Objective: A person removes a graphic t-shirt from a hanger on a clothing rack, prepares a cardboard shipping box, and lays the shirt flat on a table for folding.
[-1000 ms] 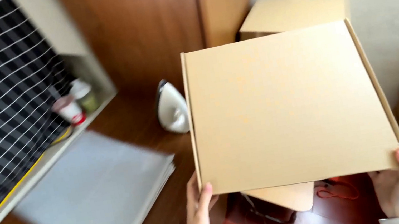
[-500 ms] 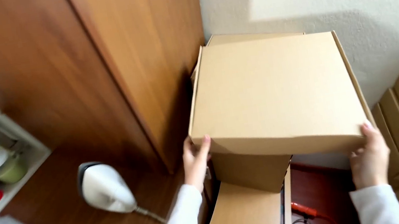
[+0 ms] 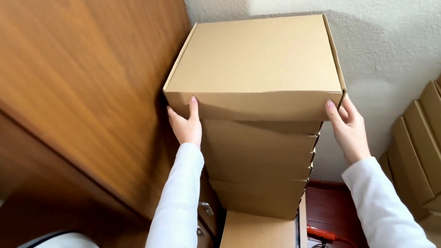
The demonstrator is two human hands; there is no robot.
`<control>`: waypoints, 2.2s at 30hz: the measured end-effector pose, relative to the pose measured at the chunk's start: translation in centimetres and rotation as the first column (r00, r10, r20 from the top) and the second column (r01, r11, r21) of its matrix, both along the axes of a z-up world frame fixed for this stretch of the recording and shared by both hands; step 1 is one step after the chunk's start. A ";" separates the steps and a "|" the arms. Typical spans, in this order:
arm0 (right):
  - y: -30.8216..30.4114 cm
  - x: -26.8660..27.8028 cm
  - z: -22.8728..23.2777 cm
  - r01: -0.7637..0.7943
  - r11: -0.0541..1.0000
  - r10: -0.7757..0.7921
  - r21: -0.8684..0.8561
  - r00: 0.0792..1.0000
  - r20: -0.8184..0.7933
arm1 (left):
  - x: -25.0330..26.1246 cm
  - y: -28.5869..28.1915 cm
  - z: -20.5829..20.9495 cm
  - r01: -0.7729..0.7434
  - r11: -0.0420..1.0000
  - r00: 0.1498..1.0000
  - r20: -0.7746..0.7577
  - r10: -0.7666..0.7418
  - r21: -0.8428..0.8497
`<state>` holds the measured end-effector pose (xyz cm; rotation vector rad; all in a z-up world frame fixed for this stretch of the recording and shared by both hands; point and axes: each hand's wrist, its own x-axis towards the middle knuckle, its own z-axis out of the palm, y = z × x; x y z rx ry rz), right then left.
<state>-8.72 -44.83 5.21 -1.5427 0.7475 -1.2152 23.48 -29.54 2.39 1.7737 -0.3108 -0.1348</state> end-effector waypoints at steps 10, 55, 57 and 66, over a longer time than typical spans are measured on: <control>-7.0 2.2 -3.4 0.019 0.994 -0.039 -0.108 0.981 -0.189 | 6.2 -4.8 -2.4 -0.029 0.988 0.999 0.050 0.021 0.154; 68.1 8.1 -12.4 -0.252 -0.074 0.916 0.965 0.364 0.166 | -28.2 81.9 -26.4 -0.799 0.327 0.445 0.130 0.886 0.504; 70.8 8.1 -12.8 -0.239 -0.095 0.883 0.966 0.427 0.192 | -27.7 82.2 -24.3 -0.699 0.365 0.528 0.099 0.844 0.615; 77.9 8.1 -12.1 -0.267 0.288 0.854 0.920 0.505 -0.121 | -28.0 80.8 -20.4 -0.619 0.784 0.574 -0.707 0.414 -0.043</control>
